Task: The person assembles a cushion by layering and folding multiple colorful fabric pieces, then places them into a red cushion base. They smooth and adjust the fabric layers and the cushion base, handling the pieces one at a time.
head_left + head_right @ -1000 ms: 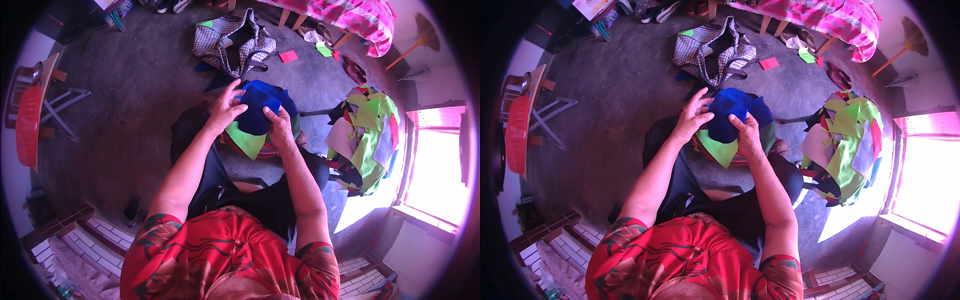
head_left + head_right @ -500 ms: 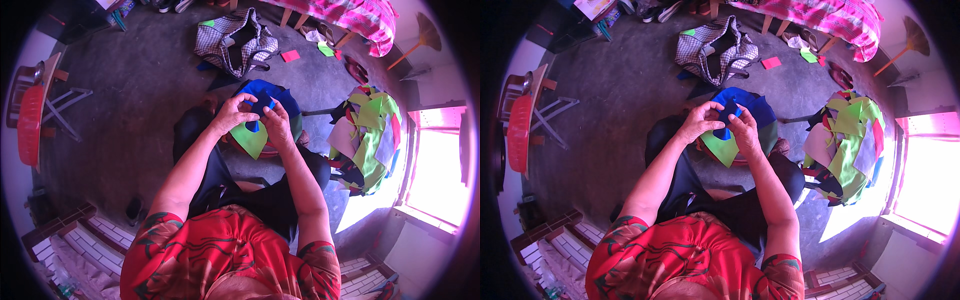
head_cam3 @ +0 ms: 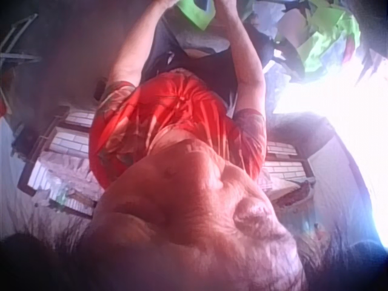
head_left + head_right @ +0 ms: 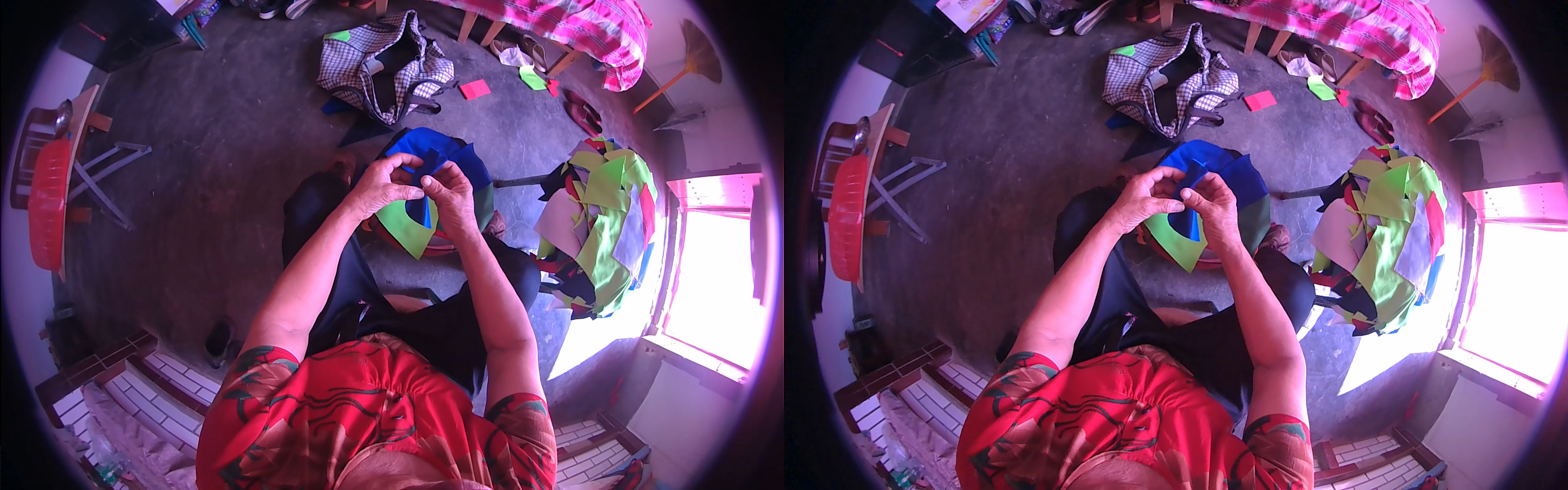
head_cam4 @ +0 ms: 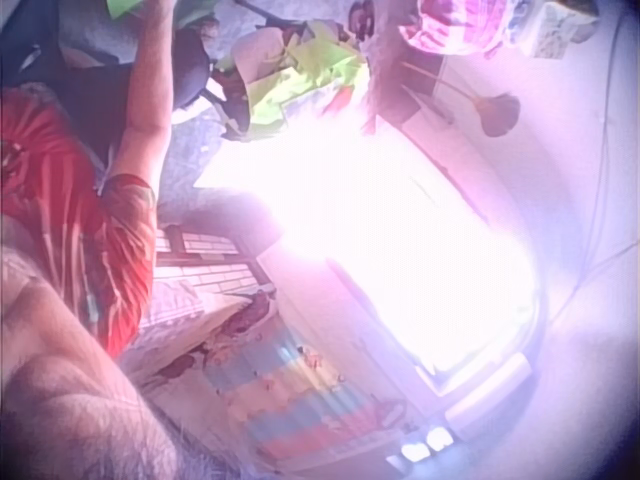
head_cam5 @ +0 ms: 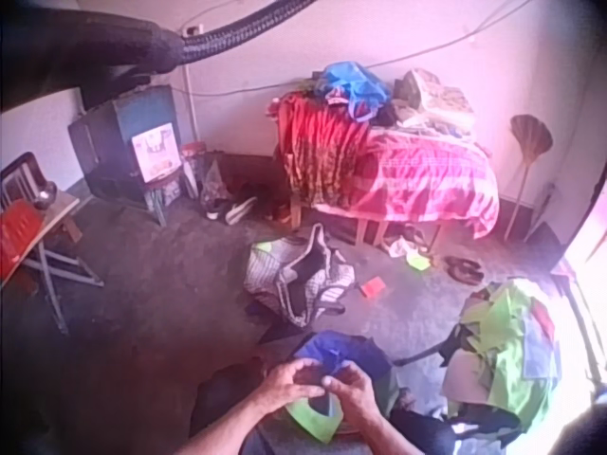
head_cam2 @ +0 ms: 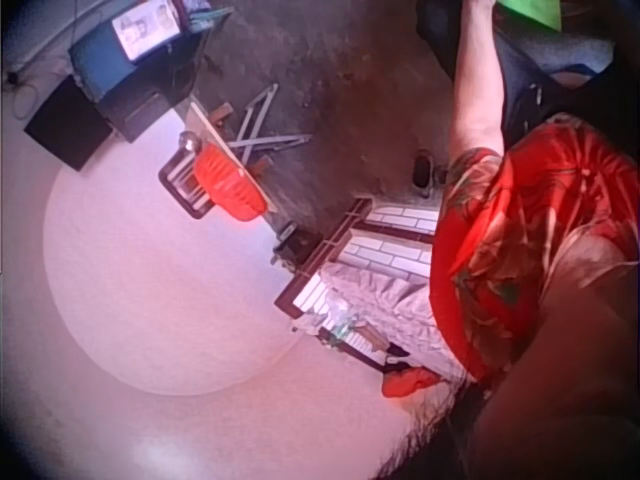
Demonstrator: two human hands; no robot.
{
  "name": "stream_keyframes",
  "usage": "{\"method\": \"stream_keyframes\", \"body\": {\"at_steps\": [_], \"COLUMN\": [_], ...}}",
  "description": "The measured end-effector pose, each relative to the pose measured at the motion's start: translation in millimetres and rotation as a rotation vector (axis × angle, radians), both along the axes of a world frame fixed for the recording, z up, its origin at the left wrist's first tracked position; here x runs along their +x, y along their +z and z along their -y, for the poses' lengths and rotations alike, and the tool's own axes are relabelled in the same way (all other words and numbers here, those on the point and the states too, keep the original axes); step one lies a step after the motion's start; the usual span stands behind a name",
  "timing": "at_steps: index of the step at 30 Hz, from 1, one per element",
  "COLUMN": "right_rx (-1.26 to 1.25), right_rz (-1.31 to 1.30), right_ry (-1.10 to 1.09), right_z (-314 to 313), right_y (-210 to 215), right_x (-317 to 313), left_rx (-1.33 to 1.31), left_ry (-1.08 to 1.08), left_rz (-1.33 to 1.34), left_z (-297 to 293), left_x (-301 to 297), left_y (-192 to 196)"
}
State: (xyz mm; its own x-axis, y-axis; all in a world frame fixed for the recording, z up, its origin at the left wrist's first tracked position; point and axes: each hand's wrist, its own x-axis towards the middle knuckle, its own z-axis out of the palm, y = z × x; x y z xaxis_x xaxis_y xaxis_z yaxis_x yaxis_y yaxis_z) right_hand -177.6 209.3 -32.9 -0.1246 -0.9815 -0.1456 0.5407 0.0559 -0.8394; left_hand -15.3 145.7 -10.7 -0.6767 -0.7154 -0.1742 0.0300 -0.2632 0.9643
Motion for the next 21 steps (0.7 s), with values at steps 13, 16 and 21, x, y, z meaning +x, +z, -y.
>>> {"method": "stream_keyframes", "body": {"at_steps": [13, 16, 21], "right_rx": [0.054, 0.067, 0.063], "right_rz": [-0.096, -0.096, -0.104], "right_ry": [-0.047, -0.048, -0.033], "right_z": [0, 0, 0], "right_y": [4, 7, 7], "right_x": [2, 3, 2], "left_rx": [-0.033, -0.049, -0.009], "left_ry": [-0.066, -0.057, -0.035], "left_rz": [-0.014, -0.008, -0.003], "left_z": [0, 0, 1], "left_x": [0, 0, -1], "left_y": [-4, -7, -9]}}
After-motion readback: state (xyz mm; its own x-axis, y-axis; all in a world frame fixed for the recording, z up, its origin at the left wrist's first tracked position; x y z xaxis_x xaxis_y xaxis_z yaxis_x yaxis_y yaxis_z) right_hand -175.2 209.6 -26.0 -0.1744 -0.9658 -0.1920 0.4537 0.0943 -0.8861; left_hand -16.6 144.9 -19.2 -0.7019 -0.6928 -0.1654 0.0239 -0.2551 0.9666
